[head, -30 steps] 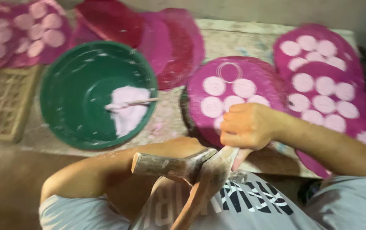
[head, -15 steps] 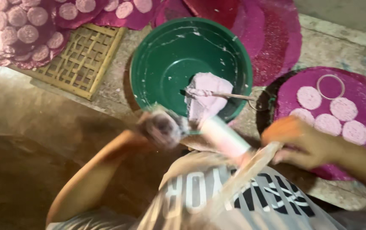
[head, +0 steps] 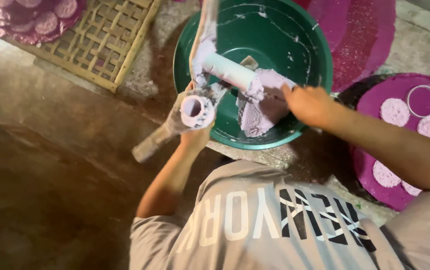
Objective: The person uses a handheld applicator to scoop pink paste from a green bucket and press it through a circular stencil onto pink glittery fabric. The person repeatedly reloads the applicator and creates multiple circular patterns on the fabric surface.
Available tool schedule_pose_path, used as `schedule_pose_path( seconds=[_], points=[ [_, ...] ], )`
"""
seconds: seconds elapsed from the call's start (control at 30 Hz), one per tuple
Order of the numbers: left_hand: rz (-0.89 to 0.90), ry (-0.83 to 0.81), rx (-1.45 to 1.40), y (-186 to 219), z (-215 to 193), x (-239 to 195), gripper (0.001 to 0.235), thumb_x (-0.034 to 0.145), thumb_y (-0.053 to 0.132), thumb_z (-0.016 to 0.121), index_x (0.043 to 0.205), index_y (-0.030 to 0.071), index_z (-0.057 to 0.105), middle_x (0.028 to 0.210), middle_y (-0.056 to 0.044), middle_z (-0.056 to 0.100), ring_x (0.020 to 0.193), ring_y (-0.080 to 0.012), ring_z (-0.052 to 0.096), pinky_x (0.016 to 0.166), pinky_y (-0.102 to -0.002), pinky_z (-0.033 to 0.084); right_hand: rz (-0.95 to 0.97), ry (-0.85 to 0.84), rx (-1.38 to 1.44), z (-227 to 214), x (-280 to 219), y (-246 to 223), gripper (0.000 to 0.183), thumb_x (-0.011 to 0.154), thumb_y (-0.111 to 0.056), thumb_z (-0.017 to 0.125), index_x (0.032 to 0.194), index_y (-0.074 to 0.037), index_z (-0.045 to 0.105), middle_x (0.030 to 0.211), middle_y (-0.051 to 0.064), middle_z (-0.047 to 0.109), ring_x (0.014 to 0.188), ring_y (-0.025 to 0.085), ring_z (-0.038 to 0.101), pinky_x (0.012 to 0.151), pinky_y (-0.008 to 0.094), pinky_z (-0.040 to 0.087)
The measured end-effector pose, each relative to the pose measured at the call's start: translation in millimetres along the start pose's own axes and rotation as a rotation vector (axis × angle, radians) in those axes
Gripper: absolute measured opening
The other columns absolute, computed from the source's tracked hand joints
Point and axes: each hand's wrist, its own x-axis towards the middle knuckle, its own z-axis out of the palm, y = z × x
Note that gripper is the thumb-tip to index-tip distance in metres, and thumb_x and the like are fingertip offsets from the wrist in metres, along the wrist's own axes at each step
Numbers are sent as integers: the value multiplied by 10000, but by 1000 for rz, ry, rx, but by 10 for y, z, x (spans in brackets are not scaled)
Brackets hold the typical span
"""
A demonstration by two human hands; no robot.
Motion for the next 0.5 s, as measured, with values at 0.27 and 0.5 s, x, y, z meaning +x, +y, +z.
schedule_pose_path(
  seconds=[0.27,0.5],
  points=[
    [-67,129,-249,-444,222,238,453,875,134,689,1310,77,574,1068,-86,665,894,-209,663,767,-335,562,-317,-44,-276,374,351,-68,92,824,-104,641,872,-110,719,891,121,725,783,272,738,627,389,597],
    [-140,152,-241,-601,289,181,538,850,172,735,1354,93,563,1128,-87,671,912,-222,682,771,-342,575,-373,-66,-212,492,297,-200,117,831,-102,631,894,-60,720,855,122,731,736,269,749,613,376,601]
  ],
)
